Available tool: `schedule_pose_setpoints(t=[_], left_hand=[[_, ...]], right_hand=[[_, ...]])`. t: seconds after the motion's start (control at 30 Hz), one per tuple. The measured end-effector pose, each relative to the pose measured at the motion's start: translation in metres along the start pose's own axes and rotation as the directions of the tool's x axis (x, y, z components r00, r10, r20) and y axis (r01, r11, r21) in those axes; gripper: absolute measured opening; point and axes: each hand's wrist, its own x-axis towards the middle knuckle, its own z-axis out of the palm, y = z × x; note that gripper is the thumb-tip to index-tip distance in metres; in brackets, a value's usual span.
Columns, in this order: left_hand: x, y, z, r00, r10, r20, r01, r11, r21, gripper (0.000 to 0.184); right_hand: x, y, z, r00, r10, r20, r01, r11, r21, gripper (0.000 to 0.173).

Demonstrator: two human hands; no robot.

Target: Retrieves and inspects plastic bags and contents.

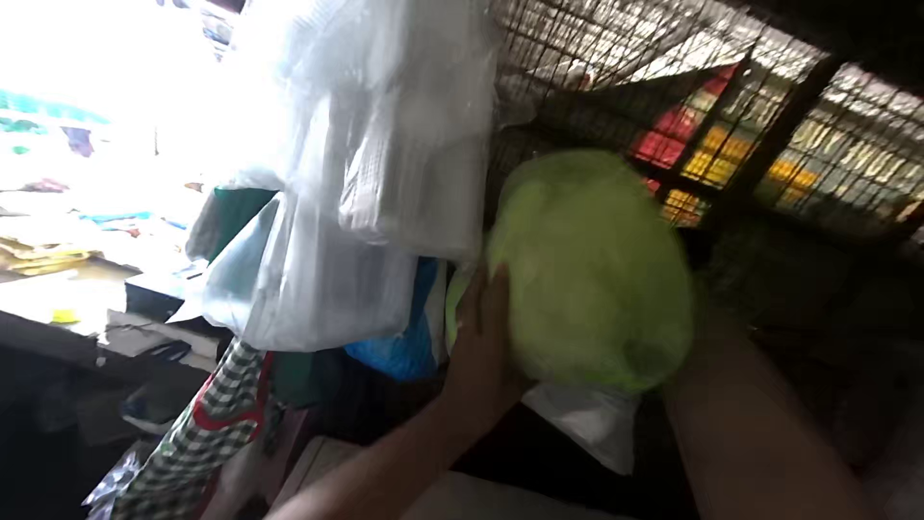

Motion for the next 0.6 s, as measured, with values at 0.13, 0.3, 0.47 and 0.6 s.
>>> schedule_pose_setpoints(t=[0.13,0.3,0.47,0.6], left_hand=[[-0.043,-0.014,0.014,0.99,-0.04,-0.137,0.006,0.97,-0.243,0.12],[-0.04,-0.019,0.006,0.94,-0.338,-0.043,0.3,0.88,-0.367,0.134],[-0.026,-0.032,-0.009,0.719,-0.653,0.238,0.655,0.523,-0.546,0.095],[-0.014,-0.032,-0.02,0.608,-0.714,0.348,0.723,0.315,-0.615,0.068]], right_hand=[[0.014,0.019,-0.021,0.934,0.333,0.125,-0.35,0.924,0.156,0.05],[0.016,0.014,-0.026,0.964,0.264,-0.018,-0.253,0.939,0.235,0.047],[0.003,-0.012,-0.009,0.95,0.313,-0.004,-0.303,0.923,0.236,0.058],[0.018,0.001,0.009,0.944,0.33,-0.02,-0.318,0.922,0.22,0.072]])
